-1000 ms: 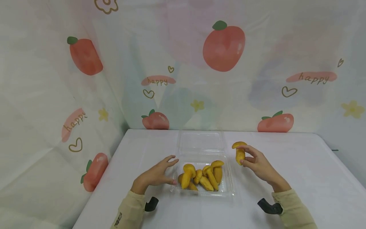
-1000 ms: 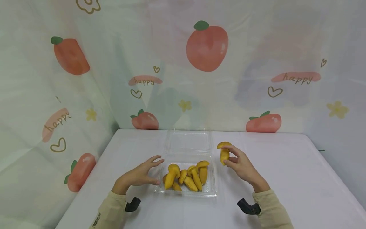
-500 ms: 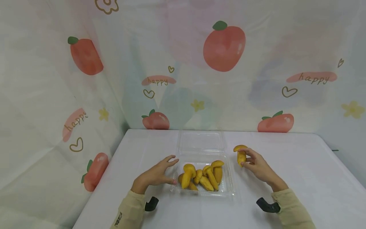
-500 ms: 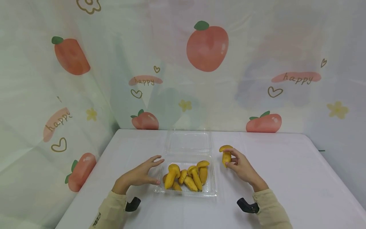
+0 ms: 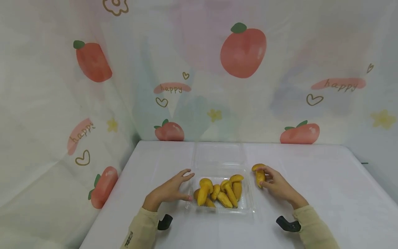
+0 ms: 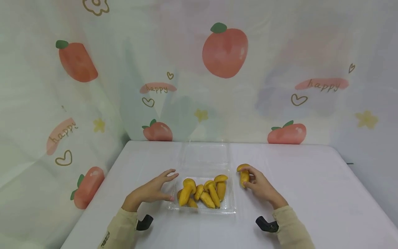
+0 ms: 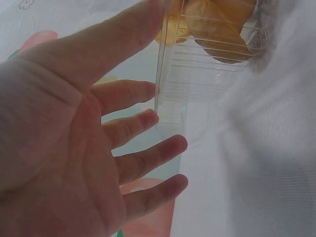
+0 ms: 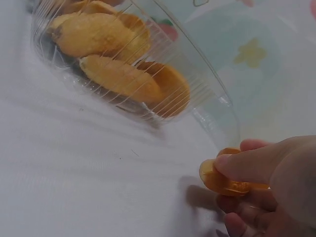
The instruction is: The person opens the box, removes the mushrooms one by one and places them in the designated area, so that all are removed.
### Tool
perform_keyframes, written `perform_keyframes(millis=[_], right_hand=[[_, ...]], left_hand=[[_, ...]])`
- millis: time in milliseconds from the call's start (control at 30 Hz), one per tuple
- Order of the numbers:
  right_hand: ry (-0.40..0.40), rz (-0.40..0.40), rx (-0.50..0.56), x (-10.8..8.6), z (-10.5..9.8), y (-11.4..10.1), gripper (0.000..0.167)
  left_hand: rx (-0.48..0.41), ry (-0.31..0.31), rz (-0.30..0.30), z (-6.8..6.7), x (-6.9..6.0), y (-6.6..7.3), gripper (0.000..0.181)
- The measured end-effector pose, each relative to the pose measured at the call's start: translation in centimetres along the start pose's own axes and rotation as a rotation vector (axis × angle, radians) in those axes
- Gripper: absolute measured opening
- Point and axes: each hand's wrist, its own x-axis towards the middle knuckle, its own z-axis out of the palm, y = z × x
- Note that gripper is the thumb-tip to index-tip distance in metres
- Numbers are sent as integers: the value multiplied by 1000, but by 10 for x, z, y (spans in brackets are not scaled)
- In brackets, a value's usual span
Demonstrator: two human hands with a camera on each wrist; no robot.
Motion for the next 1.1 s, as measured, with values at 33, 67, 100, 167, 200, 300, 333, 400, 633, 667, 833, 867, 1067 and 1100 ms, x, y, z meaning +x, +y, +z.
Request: perform_keyframes(millis=[33,67,100,167,200,300,333,400,633,667,833,867,1067,1100], right_hand=[[4,-13,-10,1,-1,-1,41],[2,-21,-13,1,-1,-1,41],[-2,-30,-12,2,-1,-1,41],[-9,-42,-15,2,1,0,42],[-12,-44,-21,2,1,0,42],[-28,-21,-41,1,3,1,42],[-33,-12,-47,1,4,1,42],[-40,13,-49,1,5,1,43],[-63,64,-72,-2,7,-2,45],[-64,66,-78,-2,8,-2,46],[-57,65,-87,-1,7,-2,48],[-55,68,-86,-1,7,-3,48],[-51,88,-89,-3,6,-6,49],[-53,90,-92,-3,6,-6,49]], left_hand=[[0,1,2,-1,1,1,88],[2,3,0,-2,1,1,89],[-1,3,-5,-2,1,2,88],[-10,2,-16,-3,1,2,88],[-15,0,-20,-2,2,2,88],[-26,-5,-28,-1,2,1,89],[-27,-6,-29,0,2,0,88],[-26,-5,-29,0,2,-1,88],[-24,-7,-28,1,2,0,88],[-25,-8,-29,0,1,0,88],[-18,-4,-28,0,1,1,88],[-18,-4,-26,0,2,1,88],[-23,-2,-22,0,2,2,87],[-22,-1,-24,0,2,3,87]])
